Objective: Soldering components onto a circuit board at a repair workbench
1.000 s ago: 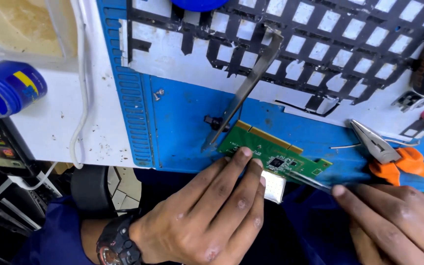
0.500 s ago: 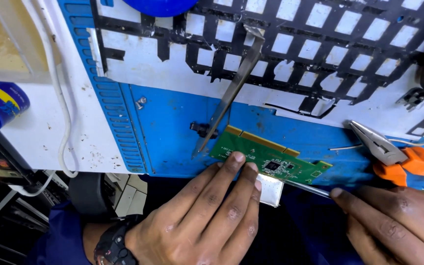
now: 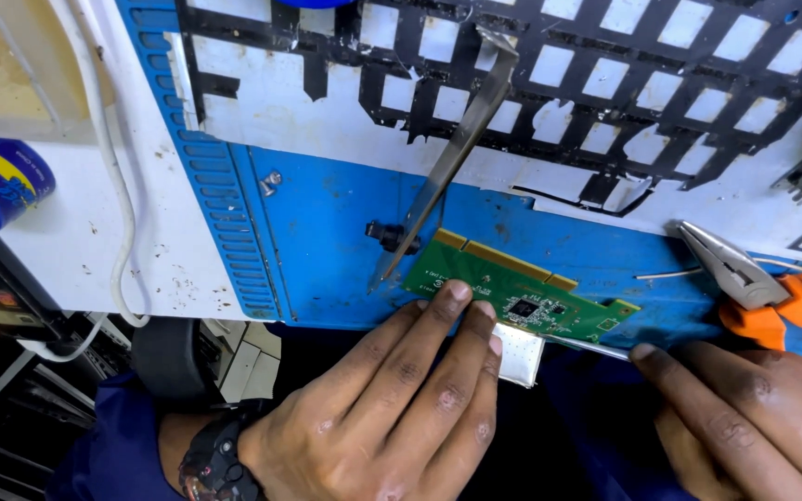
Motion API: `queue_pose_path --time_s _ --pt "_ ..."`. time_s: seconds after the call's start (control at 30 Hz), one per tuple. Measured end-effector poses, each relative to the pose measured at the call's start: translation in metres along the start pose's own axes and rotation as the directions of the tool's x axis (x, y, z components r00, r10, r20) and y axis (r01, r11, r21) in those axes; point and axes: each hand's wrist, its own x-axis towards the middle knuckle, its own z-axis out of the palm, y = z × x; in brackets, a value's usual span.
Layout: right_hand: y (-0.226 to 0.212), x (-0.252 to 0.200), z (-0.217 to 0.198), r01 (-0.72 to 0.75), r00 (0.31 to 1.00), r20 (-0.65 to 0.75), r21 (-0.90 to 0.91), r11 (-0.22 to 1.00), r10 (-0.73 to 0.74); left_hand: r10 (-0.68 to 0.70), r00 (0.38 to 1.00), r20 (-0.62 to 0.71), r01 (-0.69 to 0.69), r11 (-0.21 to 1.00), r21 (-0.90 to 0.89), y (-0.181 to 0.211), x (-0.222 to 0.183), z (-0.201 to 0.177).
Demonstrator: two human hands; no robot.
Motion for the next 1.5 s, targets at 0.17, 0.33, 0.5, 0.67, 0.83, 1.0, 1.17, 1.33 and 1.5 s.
queue_pose_path --time_s 0.17,0.33,0.5,0.67,0.83,1.0,1.17,1.33,1.5 --pt "0.012 -0.013 -0.001 0.093 0.992 0.093 -0.054 0.994 -0.088 -0.014 1.000 -0.004 0.014 0.999 -0.029 0.001 0.000 0.001" --pt "0.004 -0.001 -0.002 0.094 0.995 0.030 0.045 0.995 -0.095 -0.014 1.000 -0.008 0.014 1.000 -0.025 0.000 0.000 0.001" --pt "0.012 -0.041 -0.002 -0.018 0.976 0.215 -0.005 1.000 0.018 -0.014 1.000 -0.001 0.014 0.999 -0.036 0.000 0.001 0.001" --pt "0.003 -0.019 -0.003 -0.130 0.986 0.110 0.030 0.991 0.126 -0.020 1.000 0.018 0.021 0.999 -0.049 0.001 0.002 0.002" --pt "0.005 -0.013 -0.001 -0.091 0.993 0.079 0.031 0.995 0.088 -0.047 0.998 0.049 0.051 0.994 -0.096 0.003 0.002 0.003" --pt "0.007 -0.012 -0.001 -0.071 0.993 0.096 -0.009 0.997 0.072 -0.025 0.999 0.037 0.028 0.998 -0.057 0.001 0.002 0.003" --pt "0.009 -0.009 0.001 -0.021 0.997 0.077 -0.011 1.000 0.021 -0.026 0.999 0.039 0.028 0.998 -0.060 0.001 0.002 0.003" --pt "0.012 -0.007 -0.001 0.003 0.994 0.107 -0.013 1.000 -0.002 -0.016 0.999 0.037 0.018 0.998 -0.060 0.000 0.002 0.003" --pt "0.008 -0.003 0.001 0.046 0.996 0.073 0.018 0.999 -0.047 -0.015 1.000 0.018 0.016 0.999 -0.042 0.000 0.002 0.004"
